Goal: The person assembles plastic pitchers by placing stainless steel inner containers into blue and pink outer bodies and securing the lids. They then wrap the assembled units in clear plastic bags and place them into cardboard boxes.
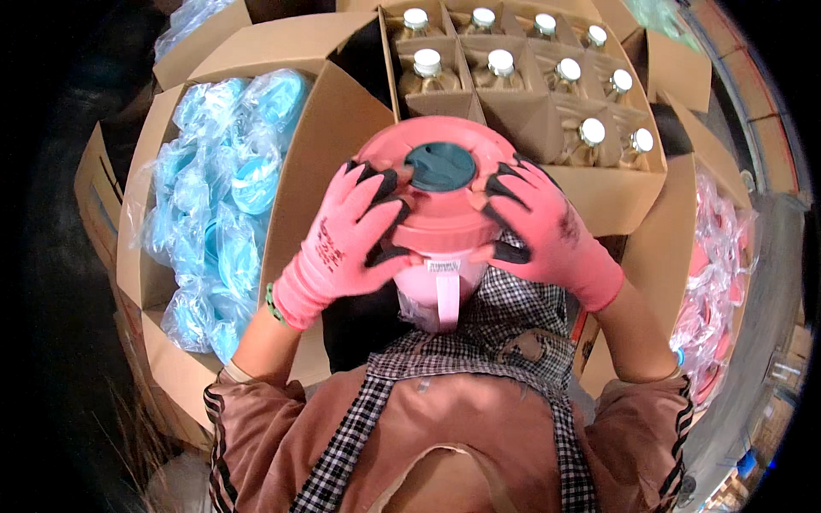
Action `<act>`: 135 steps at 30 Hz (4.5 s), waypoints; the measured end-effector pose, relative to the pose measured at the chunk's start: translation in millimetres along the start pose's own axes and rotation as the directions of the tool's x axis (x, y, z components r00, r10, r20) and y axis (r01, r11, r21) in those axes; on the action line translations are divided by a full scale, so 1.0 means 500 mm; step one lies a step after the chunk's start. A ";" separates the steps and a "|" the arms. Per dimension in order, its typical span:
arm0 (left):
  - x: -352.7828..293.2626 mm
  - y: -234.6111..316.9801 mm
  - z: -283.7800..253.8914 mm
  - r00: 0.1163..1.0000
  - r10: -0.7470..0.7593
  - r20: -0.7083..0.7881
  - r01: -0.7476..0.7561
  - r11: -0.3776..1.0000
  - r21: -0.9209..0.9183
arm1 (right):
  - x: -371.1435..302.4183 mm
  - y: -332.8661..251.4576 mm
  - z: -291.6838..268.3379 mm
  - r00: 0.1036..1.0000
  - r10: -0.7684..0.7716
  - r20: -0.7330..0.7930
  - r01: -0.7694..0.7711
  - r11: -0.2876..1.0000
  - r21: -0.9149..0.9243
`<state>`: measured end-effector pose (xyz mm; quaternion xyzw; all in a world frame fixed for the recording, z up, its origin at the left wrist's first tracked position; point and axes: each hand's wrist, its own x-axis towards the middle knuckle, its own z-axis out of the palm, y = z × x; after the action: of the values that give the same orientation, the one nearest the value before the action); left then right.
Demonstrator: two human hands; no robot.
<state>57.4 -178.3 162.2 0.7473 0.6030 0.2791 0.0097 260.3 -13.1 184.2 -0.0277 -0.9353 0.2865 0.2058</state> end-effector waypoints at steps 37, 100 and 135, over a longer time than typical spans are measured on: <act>0.046 0.049 0.084 0.641 -0.671 -0.372 0.423 0.713 -0.559 | 0.056 0.178 0.105 0.999 -0.022 0.044 -0.049 -0.498 0.866; 0.042 -0.114 0.203 0.926 -0.205 0.317 0.124 -0.628 -0.769 | 0.166 -0.064 0.024 0.682 0.154 0.715 0.167 0.919 -0.357; -0.177 0.023 0.019 0.678 -0.721 -0.143 0.691 0.691 -0.212 | -0.295 -0.117 0.040 0.347 0.927 -0.141 -0.427 0.290 0.856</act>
<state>61.4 -258.8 122.2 0.4183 0.8210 0.3743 0.1041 390.9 -97.3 146.7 -0.4724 -0.4944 0.6455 0.3402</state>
